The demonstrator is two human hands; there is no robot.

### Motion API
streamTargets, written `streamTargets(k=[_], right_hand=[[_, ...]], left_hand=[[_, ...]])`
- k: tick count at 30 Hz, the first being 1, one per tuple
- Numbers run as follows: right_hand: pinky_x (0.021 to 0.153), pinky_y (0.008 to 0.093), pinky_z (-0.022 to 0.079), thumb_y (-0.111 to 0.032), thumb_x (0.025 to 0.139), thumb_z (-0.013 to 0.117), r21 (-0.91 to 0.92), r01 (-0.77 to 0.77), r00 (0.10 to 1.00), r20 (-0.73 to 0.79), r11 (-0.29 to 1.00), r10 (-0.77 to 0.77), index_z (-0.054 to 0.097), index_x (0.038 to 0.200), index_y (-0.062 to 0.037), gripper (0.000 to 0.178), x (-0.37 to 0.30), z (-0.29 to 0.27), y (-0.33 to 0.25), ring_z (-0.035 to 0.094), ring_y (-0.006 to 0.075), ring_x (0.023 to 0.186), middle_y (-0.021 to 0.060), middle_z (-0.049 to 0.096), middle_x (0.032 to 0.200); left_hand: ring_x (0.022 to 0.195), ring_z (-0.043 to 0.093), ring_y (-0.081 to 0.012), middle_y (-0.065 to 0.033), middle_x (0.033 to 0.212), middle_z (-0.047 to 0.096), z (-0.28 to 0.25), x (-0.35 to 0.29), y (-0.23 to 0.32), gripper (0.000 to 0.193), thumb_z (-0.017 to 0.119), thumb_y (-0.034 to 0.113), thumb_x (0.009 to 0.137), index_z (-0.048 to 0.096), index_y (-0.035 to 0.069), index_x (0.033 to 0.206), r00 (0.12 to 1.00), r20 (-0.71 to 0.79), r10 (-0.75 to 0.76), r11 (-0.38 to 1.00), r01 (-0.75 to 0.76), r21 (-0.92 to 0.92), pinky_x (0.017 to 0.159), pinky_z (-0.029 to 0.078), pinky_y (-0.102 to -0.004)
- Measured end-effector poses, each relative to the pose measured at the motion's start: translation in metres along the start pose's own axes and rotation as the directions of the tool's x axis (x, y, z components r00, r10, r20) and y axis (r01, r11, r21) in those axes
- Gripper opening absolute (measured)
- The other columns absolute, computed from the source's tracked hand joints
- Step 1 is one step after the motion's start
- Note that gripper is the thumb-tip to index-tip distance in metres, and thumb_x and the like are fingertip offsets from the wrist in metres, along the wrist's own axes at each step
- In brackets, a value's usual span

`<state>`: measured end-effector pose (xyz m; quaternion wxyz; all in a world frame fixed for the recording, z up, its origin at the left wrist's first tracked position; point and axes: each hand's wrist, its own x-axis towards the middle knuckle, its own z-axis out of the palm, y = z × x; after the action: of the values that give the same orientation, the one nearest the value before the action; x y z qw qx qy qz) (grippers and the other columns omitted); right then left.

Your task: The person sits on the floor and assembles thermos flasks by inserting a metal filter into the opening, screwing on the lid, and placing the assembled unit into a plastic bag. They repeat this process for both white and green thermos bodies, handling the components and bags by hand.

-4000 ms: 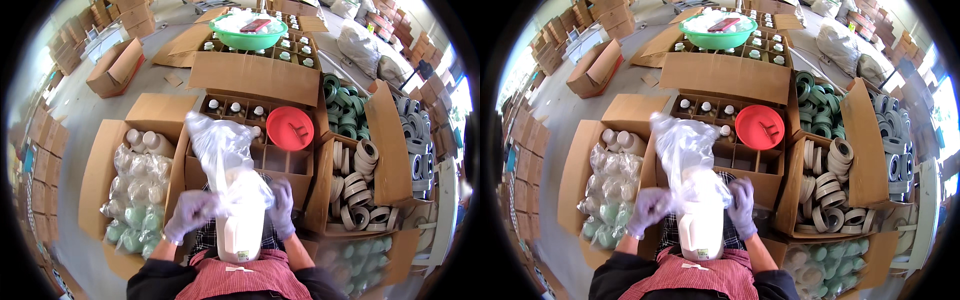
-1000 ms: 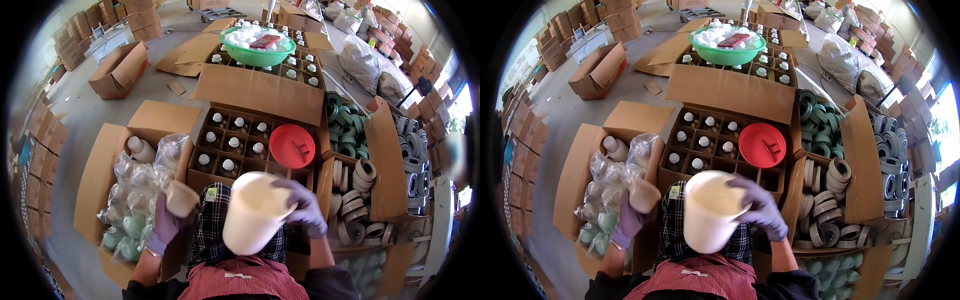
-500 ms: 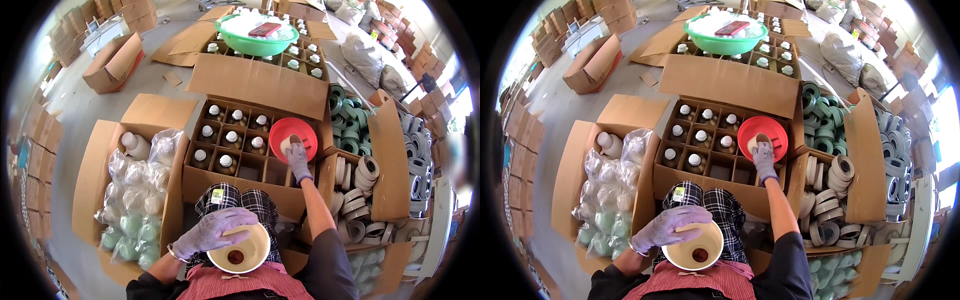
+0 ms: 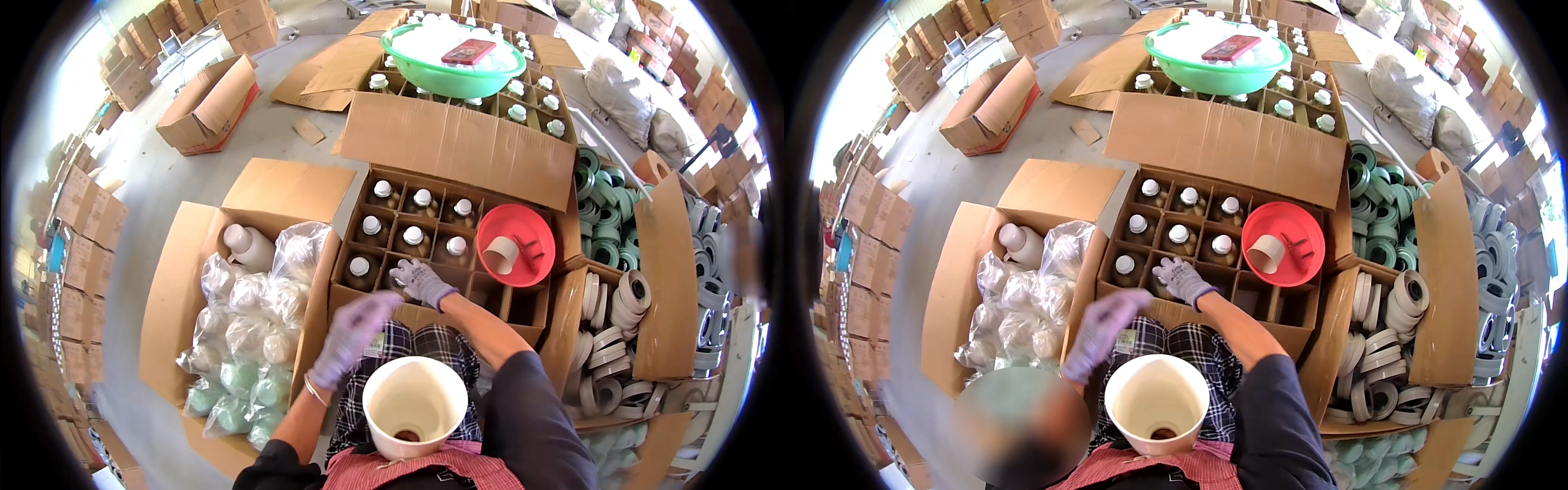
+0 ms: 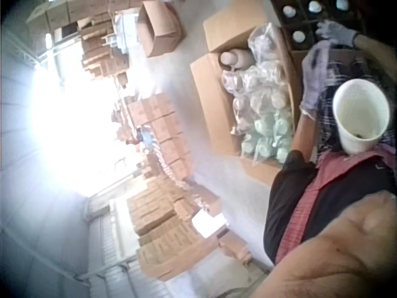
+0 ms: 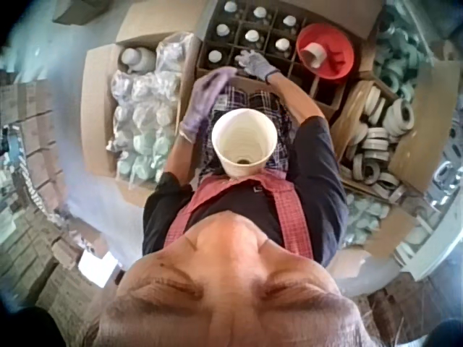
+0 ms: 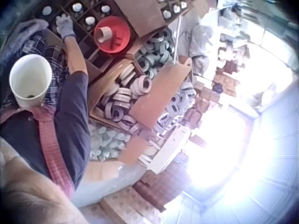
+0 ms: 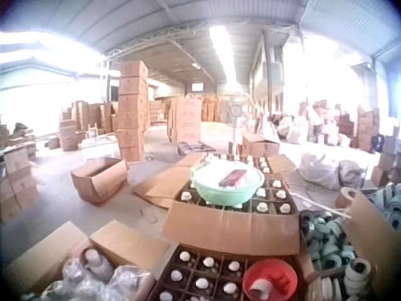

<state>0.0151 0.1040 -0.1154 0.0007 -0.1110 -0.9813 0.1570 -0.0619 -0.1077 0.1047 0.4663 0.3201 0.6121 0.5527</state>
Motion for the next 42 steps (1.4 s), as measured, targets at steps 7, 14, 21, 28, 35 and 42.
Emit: streamTargets(k=[7,14,21,28,35,42], right_hand=[[0.073,0.0447,0.045,-0.023,0.071,0.075,-0.002,0.272,0.763,-0.609,0.962,-0.217,0.056,0.117,-0.0022,0.054,-0.09,-0.229,-0.104,0.055,0.0332,0.088,0.0168,0.054,0.103],[0.092,0.0462,0.044,-0.033,0.072,0.081,0.089,0.259,0.672,-0.731,0.962,-0.114,0.053,0.129,-0.0012,0.07,-0.176,-0.224,-0.147,0.052,0.035,0.11,0.0179,0.051,0.122],[0.111,0.0412,0.034,-0.013,0.084,0.053,0.87,0.096,0.775,-0.37,0.484,0.511,0.041,0.138,0.0058,0.058,-0.273,-0.155,-0.164,0.043,0.0314,0.13,0.0199,0.044,0.135],[0.114,0.0525,0.027,-0.05,0.092,0.057,0.679,0.057,0.902,-0.35,0.732,0.254,0.044,0.14,0.0008,0.07,-0.36,-0.077,-0.24,0.035,0.0451,0.136,0.026,0.038,0.144],[0.117,0.0477,0.022,-0.063,0.081,0.066,0.892,0.366,0.888,-0.42,0.267,0.188,0.032,0.148,0.0022,0.1,-0.25,-0.147,-0.236,0.029,0.0411,0.142,0.0248,0.034,0.15],[0.111,0.0449,0.034,-0.036,0.06,0.092,0.699,0.553,0.827,-0.527,0.453,-0.196,0.045,0.138,-0.0014,0.097,-0.198,-0.223,-0.227,0.042,0.0378,0.134,0.0172,0.05,0.135]], left_hand=[[0.117,0.055,-0.0216,-0.0069,0.126,0.058,-0.064,0.063,-0.094,0.051,0.05,0.041,0.1,0.044,0.015,0.143,0.959,0.177,-0.222,0.752,0.283,-0.595,0.094,0.053,-0.0439],[0.125,0.052,-0.0202,-0.01,0.137,0.055,-0.049,0.091,0.005,0.059,0.043,0.049,0.102,0.046,0.006,0.141,0.95,0.262,0.169,0.85,-0.006,-0.526,0.114,0.035,-0.0386],[0.127,0.048,-0.0223,-0.01,0.14,0.047,0.005,-0.015,0.107,0.081,0.083,0.04,0.073,0.05,0.001,0.136,0.845,0.42,0.332,0.864,-0.451,0.224,0.109,0.039,-0.0349],[0.127,0.051,-0.0258,-0.0126,0.139,0.05,-0.067,-0.153,-0.047,0.065,0.078,0.02,0.08,0.051,0.001,0.136,0.989,-0.124,-0.082,0.994,0.072,-0.082,0.106,0.042,-0.0358],[0.132,0.048,-0.0222,-0.0106,0.14,0.053,-0.056,-0.205,-0.112,0.069,0.077,0.013,0.079,0.047,0.005,0.14,0.989,-0.044,0.141,0.877,-0.104,0.469,0.109,0.039,-0.0374],[0.128,0.05,-0.0246,-0.0124,0.138,0.053,-0.045,-0.181,-0.071,0.081,0.084,0.025,0.073,0.044,0.004,0.14,0.966,0.149,0.211,0.819,-0.258,0.513,0.108,0.039,-0.0399]])
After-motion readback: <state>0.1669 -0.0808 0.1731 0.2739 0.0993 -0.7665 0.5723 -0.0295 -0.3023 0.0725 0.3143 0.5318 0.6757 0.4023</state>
